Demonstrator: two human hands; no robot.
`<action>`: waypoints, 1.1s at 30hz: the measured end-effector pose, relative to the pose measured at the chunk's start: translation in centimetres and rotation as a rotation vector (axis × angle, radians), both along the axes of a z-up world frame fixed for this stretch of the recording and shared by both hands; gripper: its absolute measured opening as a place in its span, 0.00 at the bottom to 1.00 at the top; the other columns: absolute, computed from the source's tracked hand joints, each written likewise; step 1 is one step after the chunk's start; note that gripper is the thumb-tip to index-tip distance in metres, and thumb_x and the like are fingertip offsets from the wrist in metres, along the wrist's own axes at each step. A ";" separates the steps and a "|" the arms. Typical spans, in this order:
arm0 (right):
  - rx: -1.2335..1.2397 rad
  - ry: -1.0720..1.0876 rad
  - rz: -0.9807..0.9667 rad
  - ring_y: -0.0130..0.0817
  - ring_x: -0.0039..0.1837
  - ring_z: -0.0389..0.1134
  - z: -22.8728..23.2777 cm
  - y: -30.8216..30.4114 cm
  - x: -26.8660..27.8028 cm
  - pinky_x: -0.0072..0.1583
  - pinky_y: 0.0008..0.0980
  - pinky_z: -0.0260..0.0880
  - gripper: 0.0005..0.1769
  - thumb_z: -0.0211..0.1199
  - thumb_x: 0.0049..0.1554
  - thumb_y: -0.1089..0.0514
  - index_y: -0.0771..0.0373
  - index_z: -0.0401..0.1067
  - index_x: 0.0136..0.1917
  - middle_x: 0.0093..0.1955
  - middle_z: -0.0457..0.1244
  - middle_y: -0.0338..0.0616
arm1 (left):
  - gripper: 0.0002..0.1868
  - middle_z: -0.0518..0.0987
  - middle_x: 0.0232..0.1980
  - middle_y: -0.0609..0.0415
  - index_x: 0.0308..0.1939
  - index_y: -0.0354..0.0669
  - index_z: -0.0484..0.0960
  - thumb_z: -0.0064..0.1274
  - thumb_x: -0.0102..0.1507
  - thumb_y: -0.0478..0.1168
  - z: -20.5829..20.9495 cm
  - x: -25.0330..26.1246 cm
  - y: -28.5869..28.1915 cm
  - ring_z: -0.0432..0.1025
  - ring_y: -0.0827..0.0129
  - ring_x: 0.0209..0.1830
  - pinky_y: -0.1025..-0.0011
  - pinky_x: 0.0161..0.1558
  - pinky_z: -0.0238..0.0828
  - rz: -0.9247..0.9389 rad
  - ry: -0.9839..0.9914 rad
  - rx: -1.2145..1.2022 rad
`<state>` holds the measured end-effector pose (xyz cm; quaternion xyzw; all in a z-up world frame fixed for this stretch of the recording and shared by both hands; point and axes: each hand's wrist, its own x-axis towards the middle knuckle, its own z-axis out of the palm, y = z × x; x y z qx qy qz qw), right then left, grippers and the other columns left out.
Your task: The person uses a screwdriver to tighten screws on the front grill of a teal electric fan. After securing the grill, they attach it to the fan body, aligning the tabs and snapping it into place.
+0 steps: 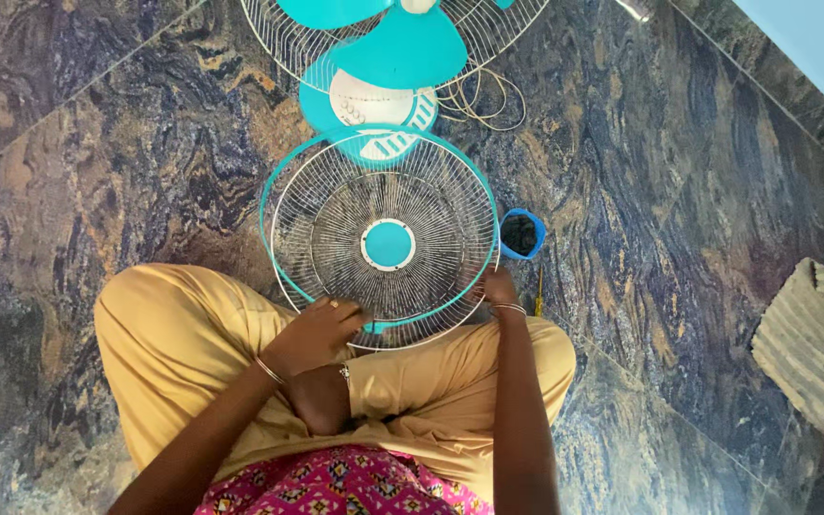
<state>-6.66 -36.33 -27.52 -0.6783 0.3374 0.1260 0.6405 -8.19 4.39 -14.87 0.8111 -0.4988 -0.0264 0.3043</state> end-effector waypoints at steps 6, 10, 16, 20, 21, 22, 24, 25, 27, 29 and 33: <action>0.150 -0.089 -0.034 0.35 0.36 0.67 1.8 -0.2 0.2 0.37 0.35 0.68 0.13 0.57 0.65 0.50 0.62 0.70 0.47 0.37 0.65 0.43 | 0.15 0.77 0.49 0.50 0.57 0.44 0.76 0.50 0.67 0.40 4.7 1.6 0.2 0.72 0.56 0.48 0.56 0.54 0.63 0.038 0.101 0.087; 0.310 -0.066 -0.050 0.38 0.39 0.72 3.6 -1.1 0.0 0.44 0.36 0.75 0.08 0.55 0.60 0.55 0.60 0.69 0.48 0.42 0.69 0.48 | 0.15 0.78 0.48 0.48 0.54 0.41 0.75 0.51 0.64 0.40 7.4 3.5 1.1 0.73 0.56 0.45 0.58 0.48 0.66 0.098 -0.089 -0.083; 0.466 -0.241 -0.079 0.32 0.34 0.68 8.3 0.4 -0.7 0.36 0.30 0.66 0.20 0.51 0.63 0.45 0.63 0.70 0.53 0.38 0.69 0.45 | 0.15 0.77 0.40 0.51 0.52 0.40 0.76 0.52 0.63 0.40 7.8 5.1 1.0 0.73 0.57 0.38 0.59 0.42 0.69 0.120 -0.269 -0.161; 0.428 -0.163 -0.031 0.33 0.31 0.67 13.8 2.5 -1.3 0.35 0.27 0.66 0.30 0.48 0.66 0.37 0.69 0.71 0.50 0.36 0.70 0.52 | 0.10 0.76 0.35 0.52 0.46 0.41 0.79 0.52 0.61 0.37 8.5 5.5 0.7 0.72 0.59 0.32 0.60 0.36 0.69 0.200 -0.428 -0.313; 0.417 -0.164 -0.048 0.34 0.32 0.68 14.6 2.9 -1.3 0.37 0.29 0.69 0.33 0.47 0.66 0.35 0.70 0.70 0.49 0.35 0.69 0.52 | 0.08 0.76 0.33 0.52 0.44 0.42 0.80 0.52 0.61 0.36 8.9 5.4 0.7 0.72 0.60 0.31 0.60 0.35 0.69 0.226 -0.454 -0.343; 0.405 -0.160 -0.065 0.35 0.33 0.70 15.2 3.2 -1.6 0.38 0.31 0.72 0.36 0.46 0.67 0.32 0.71 0.70 0.49 0.34 0.68 0.53 | 0.08 0.76 0.34 0.52 0.44 0.42 0.80 0.51 0.61 0.36 9.1 5.3 0.5 0.72 0.59 0.31 0.60 0.35 0.69 0.252 -0.453 -0.362; 0.265 -0.190 -0.036 0.33 0.31 0.70 15.3 4.3 -1.8 0.37 0.31 0.72 0.38 0.42 0.64 0.28 0.67 0.71 0.49 0.34 0.69 0.49 | 0.08 0.77 0.35 0.50 0.44 0.40 0.81 0.50 0.63 0.36 9.6 5.5 -0.1 0.73 0.58 0.32 0.60 0.34 0.68 0.300 -0.456 -0.401; 0.194 -0.207 -0.022 0.33 0.31 0.69 15.2 4.6 -1.8 0.37 0.31 0.73 0.40 0.40 0.63 0.27 0.66 0.71 0.49 0.33 0.69 0.47 | 0.08 0.77 0.36 0.49 0.45 0.40 0.81 0.49 0.63 0.36 9.7 5.2 -0.4 0.72 0.58 0.31 0.60 0.34 0.68 0.339 -0.434 -0.403; -0.080 -0.210 -0.057 0.39 0.35 0.69 15.0 5.7 -1.6 0.40 0.37 0.72 0.39 0.41 0.65 0.28 0.68 0.69 0.50 0.37 0.67 0.52 | 0.09 0.78 0.36 0.48 0.46 0.40 0.81 0.49 0.64 0.36 9.9 5.2 -1.1 0.71 0.58 0.30 0.60 0.34 0.68 0.414 -0.407 -0.412; -0.416 -0.376 -0.091 0.44 0.42 0.68 15.4 6.9 -1.1 0.46 0.42 0.70 0.38 0.45 0.66 0.29 0.71 0.65 0.55 0.45 0.65 0.56 | 0.08 0.79 0.36 0.47 0.44 0.39 0.81 0.50 0.64 0.36 9.8 5.5 -1.1 0.70 0.58 0.27 0.60 0.32 0.67 0.414 -0.416 -0.404; -0.908 -0.840 0.106 0.52 0.68 0.61 18.8 7.9 -2.2 0.70 0.51 0.58 0.36 0.44 0.72 0.34 0.70 0.62 0.71 0.68 0.58 0.58 | 0.07 0.80 0.35 0.49 0.43 0.39 0.82 0.52 0.63 0.35 9.0 5.4 -0.9 0.70 0.59 0.23 0.60 0.29 0.66 0.364 -0.395 -0.374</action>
